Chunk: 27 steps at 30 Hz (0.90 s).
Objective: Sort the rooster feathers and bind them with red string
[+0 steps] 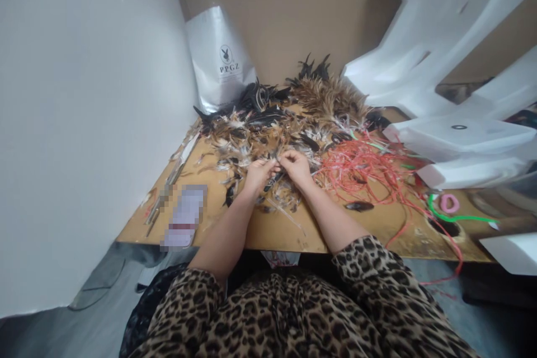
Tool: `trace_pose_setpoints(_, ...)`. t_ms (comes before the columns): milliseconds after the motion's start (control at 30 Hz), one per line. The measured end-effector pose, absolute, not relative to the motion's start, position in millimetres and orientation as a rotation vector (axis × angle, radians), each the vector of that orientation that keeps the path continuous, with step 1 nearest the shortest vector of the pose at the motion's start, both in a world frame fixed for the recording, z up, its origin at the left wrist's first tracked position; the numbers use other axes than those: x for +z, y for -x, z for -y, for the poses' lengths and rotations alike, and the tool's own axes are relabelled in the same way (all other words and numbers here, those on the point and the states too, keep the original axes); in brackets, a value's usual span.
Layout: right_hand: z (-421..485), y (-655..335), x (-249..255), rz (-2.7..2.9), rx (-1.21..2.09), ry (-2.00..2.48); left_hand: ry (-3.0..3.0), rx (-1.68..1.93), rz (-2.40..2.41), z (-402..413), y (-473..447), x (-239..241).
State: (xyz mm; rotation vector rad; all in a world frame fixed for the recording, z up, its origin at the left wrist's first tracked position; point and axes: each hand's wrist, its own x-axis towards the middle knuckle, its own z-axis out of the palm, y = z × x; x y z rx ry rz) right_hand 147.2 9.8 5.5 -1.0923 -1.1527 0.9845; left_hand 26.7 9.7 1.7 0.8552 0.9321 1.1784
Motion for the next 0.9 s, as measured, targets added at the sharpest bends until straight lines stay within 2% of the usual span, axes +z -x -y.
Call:
trace_pose_setpoints(167, -9.6, -147.3, 6.0, 1.14, 0.989, 1.086, -0.98, 1.147, -0.995, -12.7, -22.7, -1.8)
trace_pose_setpoints(400, -8.9, -149.0, 8.1, 1.088, 1.186, 1.015, -1.041, 1.098, -1.016, -12.9, -18.8, 2.2)
trace_pose_setpoints(900, -7.1, -150.2, 8.8, 1.141, 1.14, 1.088, -1.074, 0.979, -0.964, -11.9, -15.1, 1.5)
